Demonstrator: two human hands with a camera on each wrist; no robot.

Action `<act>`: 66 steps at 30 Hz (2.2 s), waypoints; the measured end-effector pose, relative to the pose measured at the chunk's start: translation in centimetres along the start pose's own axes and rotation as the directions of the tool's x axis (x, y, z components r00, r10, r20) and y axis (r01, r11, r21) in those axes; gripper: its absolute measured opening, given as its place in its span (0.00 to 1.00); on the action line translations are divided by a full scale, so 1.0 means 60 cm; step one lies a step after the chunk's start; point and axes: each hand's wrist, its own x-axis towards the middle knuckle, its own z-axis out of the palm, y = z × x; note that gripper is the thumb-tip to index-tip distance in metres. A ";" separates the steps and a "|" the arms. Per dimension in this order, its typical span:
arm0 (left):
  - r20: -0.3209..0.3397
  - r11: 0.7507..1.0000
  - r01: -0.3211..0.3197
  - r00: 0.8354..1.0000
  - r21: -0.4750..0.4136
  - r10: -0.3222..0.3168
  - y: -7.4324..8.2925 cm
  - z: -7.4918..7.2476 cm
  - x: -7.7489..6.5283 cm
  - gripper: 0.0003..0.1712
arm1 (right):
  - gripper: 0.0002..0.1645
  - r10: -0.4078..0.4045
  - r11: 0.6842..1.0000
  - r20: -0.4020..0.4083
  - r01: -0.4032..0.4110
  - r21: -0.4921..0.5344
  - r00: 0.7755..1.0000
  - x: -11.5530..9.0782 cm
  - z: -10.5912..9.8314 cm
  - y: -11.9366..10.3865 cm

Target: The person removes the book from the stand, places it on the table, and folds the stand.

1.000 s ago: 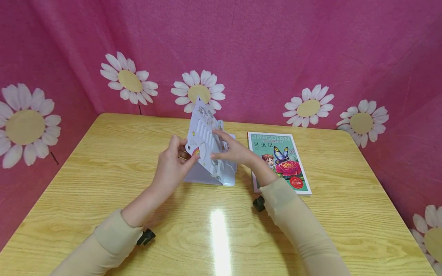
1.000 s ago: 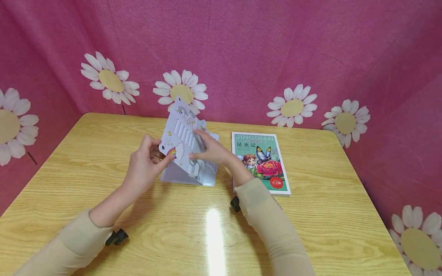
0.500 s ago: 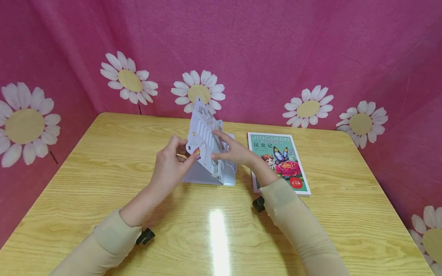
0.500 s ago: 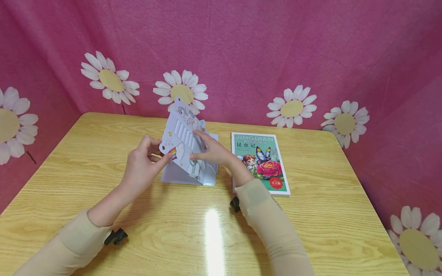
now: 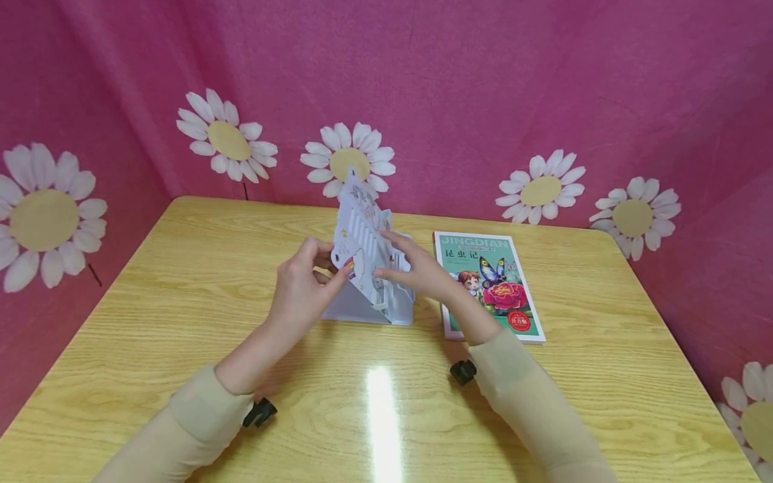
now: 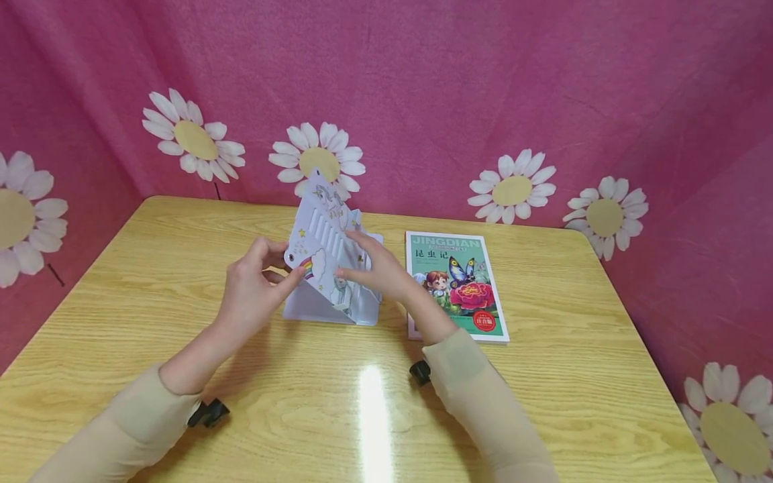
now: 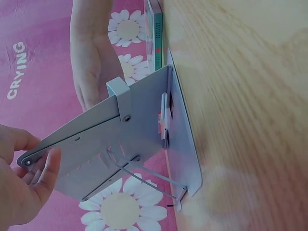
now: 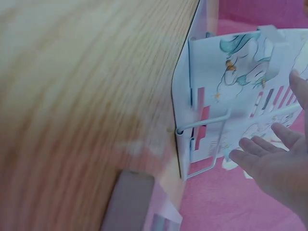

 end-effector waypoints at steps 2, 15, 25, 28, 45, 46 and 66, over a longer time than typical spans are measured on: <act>0.001 1.000 -0.004 1.000 0.002 0.004 0.002 0.001 0.001 0.19 | 0.46 -0.021 1.000 -0.027 0.021 0.012 0.999 -0.009 -0.001 -0.006; 0.018 0.999 -0.040 0.999 -0.001 0.040 0.017 0.008 0.013 0.16 | 0.43 0.003 0.984 -0.221 0.036 0.174 0.975 -0.060 0.016 -0.042; 0.032 0.997 -0.070 0.997 -0.012 0.070 0.027 0.012 0.021 0.12 | 0.42 -0.002 0.953 -0.280 0.087 0.291 0.960 -0.084 0.029 -0.066; 0.056 0.998 -0.061 0.996 -0.013 0.062 0.032 0.010 0.022 0.11 | 0.42 -0.001 0.941 -0.285 0.097 0.324 0.959 -0.085 0.033 -0.067; 0.119 0.994 -0.107 0.987 -0.026 0.109 0.044 0.015 0.036 0.11 | 0.45 0.029 0.934 -0.224 0.054 0.354 0.974 -0.081 0.053 -0.054; 0.123 0.994 -0.105 0.986 -0.027 0.108 0.045 0.016 0.037 0.11 | 0.45 0.032 0.935 -0.221 0.049 0.352 0.975 -0.081 0.053 -0.054; 0.178 0.994 -0.104 0.978 -0.030 0.107 0.048 0.016 0.040 0.14 | 0.44 0.048 0.954 -0.182 0.009 0.299 0.982 -0.076 0.045 -0.053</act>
